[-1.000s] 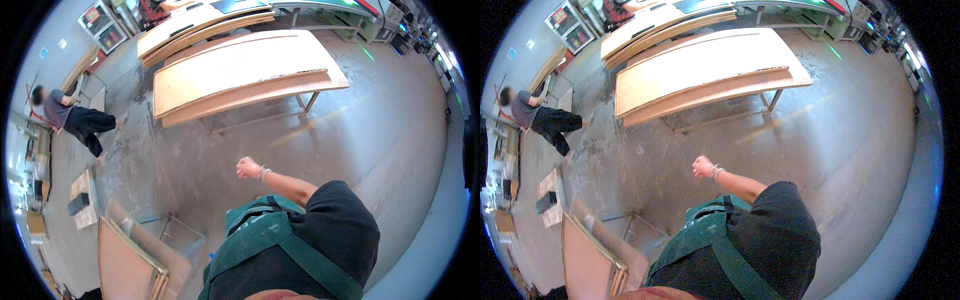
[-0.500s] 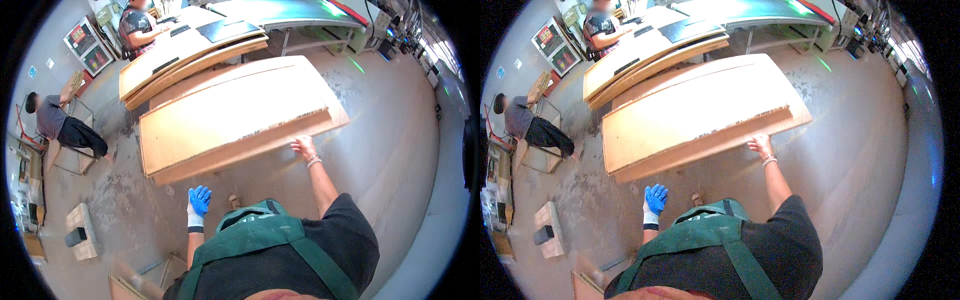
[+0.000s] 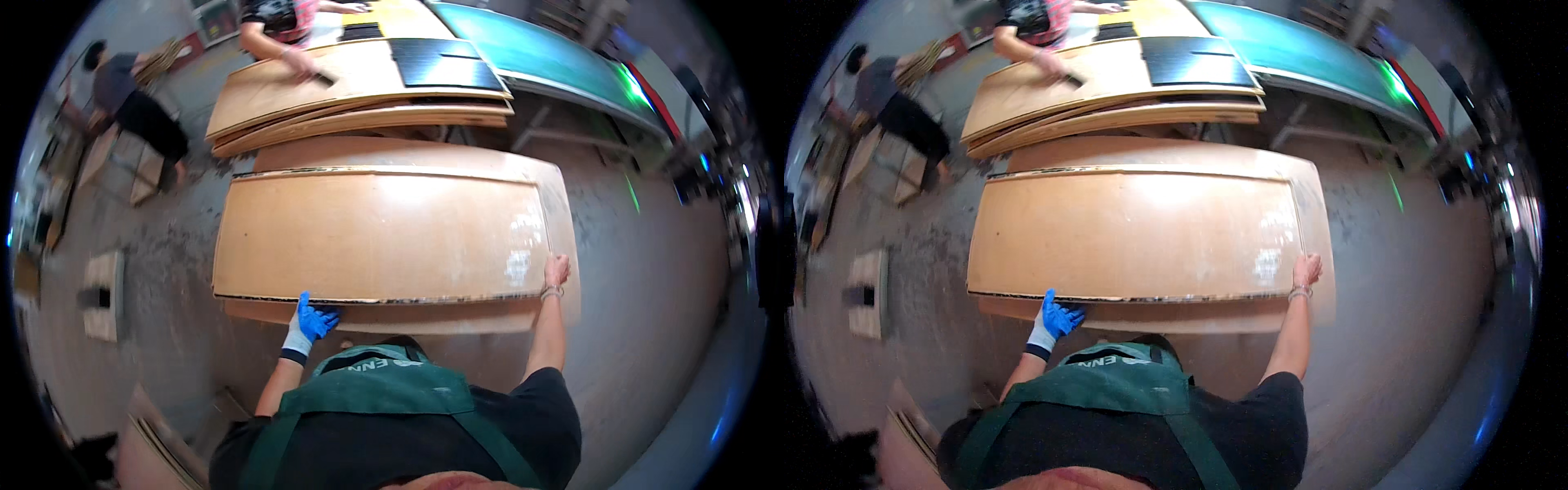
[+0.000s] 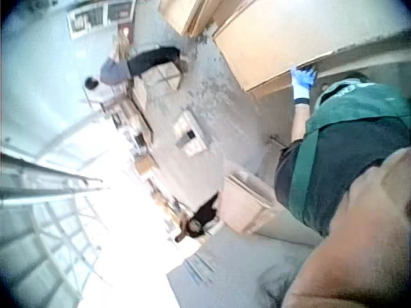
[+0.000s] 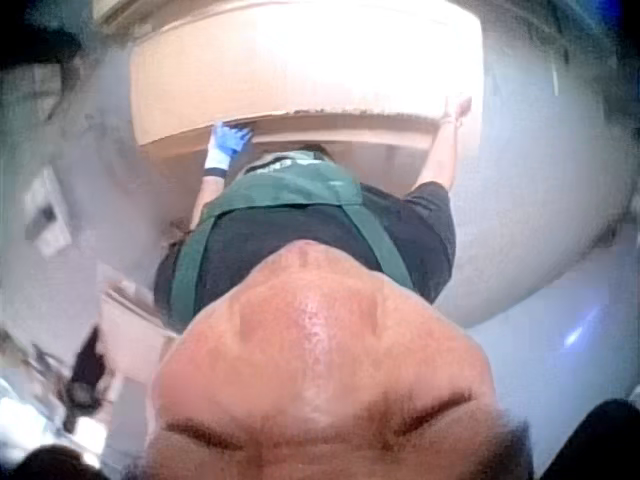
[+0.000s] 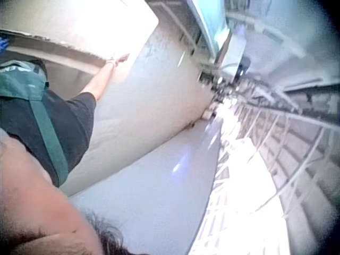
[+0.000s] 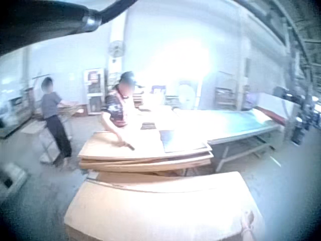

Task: The person carries a stack of dark rectangular tiles to a workbench and places them down. They then pick up individual tiles and arrange them in a row on a large wooden board, adjusting their positions to align them. The person continues to handle the tiles, stacking them and moving them around the workspace.

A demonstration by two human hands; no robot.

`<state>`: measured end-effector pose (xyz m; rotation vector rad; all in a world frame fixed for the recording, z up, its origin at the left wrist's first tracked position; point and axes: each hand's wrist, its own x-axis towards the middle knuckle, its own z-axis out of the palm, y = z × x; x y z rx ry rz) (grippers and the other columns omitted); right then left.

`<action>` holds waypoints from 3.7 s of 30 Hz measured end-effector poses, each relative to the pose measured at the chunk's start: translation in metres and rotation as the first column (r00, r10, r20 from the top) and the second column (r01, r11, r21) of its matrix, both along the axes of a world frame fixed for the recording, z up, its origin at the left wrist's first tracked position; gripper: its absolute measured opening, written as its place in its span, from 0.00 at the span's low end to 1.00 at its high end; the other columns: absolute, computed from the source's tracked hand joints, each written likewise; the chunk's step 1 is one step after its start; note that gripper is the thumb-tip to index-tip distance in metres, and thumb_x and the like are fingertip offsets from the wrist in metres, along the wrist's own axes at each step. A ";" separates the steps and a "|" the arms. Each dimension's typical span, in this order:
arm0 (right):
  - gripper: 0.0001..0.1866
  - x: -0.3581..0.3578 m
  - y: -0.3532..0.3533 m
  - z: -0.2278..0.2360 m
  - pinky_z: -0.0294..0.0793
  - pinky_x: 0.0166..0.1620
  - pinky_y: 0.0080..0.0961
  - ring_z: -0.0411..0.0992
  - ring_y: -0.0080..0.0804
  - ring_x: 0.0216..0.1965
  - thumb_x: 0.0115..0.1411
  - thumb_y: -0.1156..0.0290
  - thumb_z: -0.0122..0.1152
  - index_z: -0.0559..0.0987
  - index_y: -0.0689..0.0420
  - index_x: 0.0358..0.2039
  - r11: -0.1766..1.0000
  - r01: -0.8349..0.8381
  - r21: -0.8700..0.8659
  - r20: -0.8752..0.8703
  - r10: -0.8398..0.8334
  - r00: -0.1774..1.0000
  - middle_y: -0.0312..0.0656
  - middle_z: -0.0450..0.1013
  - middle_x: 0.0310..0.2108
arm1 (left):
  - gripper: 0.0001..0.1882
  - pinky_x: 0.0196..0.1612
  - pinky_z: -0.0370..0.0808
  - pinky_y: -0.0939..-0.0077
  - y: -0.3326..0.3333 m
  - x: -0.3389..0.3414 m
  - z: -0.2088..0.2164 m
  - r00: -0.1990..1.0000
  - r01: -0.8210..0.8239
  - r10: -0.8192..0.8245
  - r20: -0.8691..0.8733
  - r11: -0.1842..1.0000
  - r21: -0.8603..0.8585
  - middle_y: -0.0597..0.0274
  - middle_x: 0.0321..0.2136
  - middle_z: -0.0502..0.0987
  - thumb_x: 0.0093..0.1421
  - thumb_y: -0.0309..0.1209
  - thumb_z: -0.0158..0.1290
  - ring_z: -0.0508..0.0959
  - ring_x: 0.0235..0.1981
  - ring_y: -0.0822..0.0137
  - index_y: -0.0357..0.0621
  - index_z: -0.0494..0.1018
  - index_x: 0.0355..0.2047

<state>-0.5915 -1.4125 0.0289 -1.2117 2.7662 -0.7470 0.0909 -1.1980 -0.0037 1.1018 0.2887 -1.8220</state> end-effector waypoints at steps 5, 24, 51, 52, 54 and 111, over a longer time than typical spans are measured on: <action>0.27 0.010 -0.067 -0.010 0.68 0.57 0.53 0.68 0.57 0.55 0.61 0.47 0.59 0.75 0.58 0.50 0.930 -0.185 0.318 -0.242 0.268 0.932 0.56 0.71 0.51 | 0.36 0.57 0.71 0.44 -0.012 -0.003 0.008 0.980 -0.168 0.158 0.121 0.983 0.079 0.55 0.62 0.70 0.64 0.60 0.50 0.72 0.58 0.47 0.54 0.65 0.64; 0.35 -0.101 -0.179 -0.023 0.74 0.49 0.43 0.77 0.44 0.45 0.66 0.47 0.50 0.79 0.75 0.46 0.878 -0.455 0.149 0.442 0.353 0.825 0.55 0.80 0.44 | 0.17 0.45 0.79 0.70 -0.031 -0.061 0.045 0.799 -0.409 0.524 0.296 0.834 -0.371 0.58 0.41 0.80 0.67 0.38 0.57 0.81 0.42 0.65 0.34 0.76 0.46; 0.26 0.249 0.019 0.100 0.66 0.31 0.31 0.65 0.28 0.26 0.66 0.56 0.55 0.78 0.72 0.27 0.505 -0.846 -0.169 0.446 0.805 0.391 0.40 0.73 0.23 | 0.25 0.53 0.75 0.62 0.373 0.022 0.135 -0.085 -0.381 0.225 0.971 0.893 -0.240 0.41 0.48 0.74 0.70 0.28 0.47 0.75 0.48 0.49 0.49 0.61 0.67; 0.26 0.275 0.034 0.112 0.67 0.32 0.32 0.67 0.29 0.27 0.66 0.56 0.55 0.79 0.73 0.28 0.458 -0.874 -0.162 0.446 0.824 0.349 0.40 0.73 0.24 | 0.26 0.54 0.74 0.61 0.402 0.027 0.146 -0.452 -0.289 -0.068 0.889 0.954 -0.074 0.39 0.49 0.74 0.70 0.27 0.47 0.75 0.49 0.45 0.47 0.60 0.67; 0.26 0.331 0.069 0.130 0.67 0.32 0.32 0.66 0.29 0.27 0.66 0.56 0.54 0.80 0.73 0.29 0.402 -0.888 -0.224 0.481 0.838 0.258 0.40 0.74 0.24 | 0.21 0.49 0.78 0.70 0.443 0.052 0.173 -0.048 -0.606 0.436 0.899 0.702 -0.373 0.49 0.47 0.76 0.72 0.38 0.47 0.78 0.44 0.60 0.43 0.67 0.61; 0.19 0.447 0.237 -0.174 0.77 0.48 0.43 0.78 0.50 0.42 0.57 0.55 0.62 0.82 0.59 0.37 0.200 -0.967 0.158 0.733 0.632 0.251 0.52 0.79 0.38 | 0.35 0.62 0.67 0.66 0.489 -0.027 -0.163 0.661 -0.507 0.190 0.726 0.826 0.246 0.52 0.61 0.70 0.70 0.51 0.47 0.72 0.59 0.56 0.36 0.63 0.65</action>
